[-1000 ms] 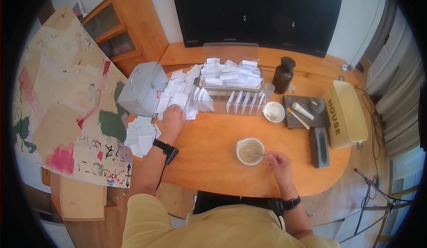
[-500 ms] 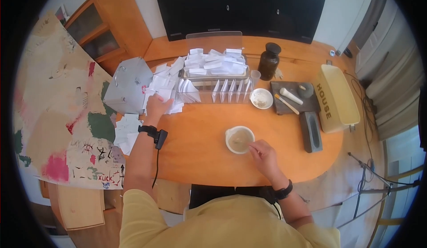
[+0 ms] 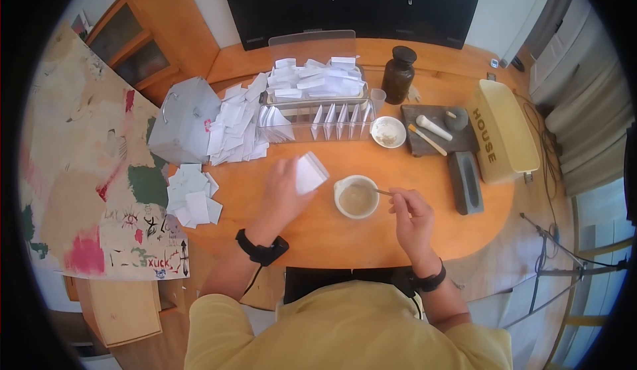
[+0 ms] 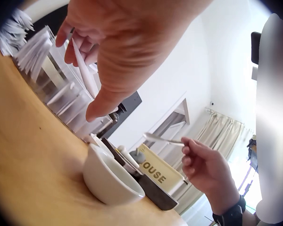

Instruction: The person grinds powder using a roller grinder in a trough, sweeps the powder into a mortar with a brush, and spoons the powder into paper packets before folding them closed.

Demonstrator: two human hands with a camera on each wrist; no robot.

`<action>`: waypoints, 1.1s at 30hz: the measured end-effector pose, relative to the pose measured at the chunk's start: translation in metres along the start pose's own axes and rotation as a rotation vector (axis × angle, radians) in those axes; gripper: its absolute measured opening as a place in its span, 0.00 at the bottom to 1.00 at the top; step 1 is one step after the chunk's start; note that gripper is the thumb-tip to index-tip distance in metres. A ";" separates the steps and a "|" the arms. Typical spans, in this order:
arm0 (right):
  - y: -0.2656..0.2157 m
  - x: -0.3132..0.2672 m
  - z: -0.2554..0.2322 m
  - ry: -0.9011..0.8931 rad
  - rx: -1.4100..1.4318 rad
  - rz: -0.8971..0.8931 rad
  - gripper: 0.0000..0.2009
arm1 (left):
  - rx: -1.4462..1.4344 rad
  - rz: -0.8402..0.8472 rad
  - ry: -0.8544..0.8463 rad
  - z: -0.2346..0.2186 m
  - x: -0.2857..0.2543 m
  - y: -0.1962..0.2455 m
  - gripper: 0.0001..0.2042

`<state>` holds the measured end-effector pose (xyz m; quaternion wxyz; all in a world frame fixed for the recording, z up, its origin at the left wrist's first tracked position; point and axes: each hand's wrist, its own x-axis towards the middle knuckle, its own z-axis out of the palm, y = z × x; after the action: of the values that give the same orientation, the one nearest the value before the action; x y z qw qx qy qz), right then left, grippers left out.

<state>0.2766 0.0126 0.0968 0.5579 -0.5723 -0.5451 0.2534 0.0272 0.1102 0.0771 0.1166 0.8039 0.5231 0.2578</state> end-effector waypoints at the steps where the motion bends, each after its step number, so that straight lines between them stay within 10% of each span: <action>1: -0.003 0.002 0.000 -0.016 0.039 0.014 0.06 | -0.004 0.040 -0.006 0.005 -0.002 0.009 0.39; 33: 0.035 0.016 0.012 -0.195 0.460 0.460 0.09 | -0.183 0.167 -0.083 0.028 -0.018 0.035 0.34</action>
<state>0.2822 0.0391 0.0674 0.5457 -0.5126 -0.3810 0.5425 0.0639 0.0819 0.0640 0.1890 0.8406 0.4235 0.2799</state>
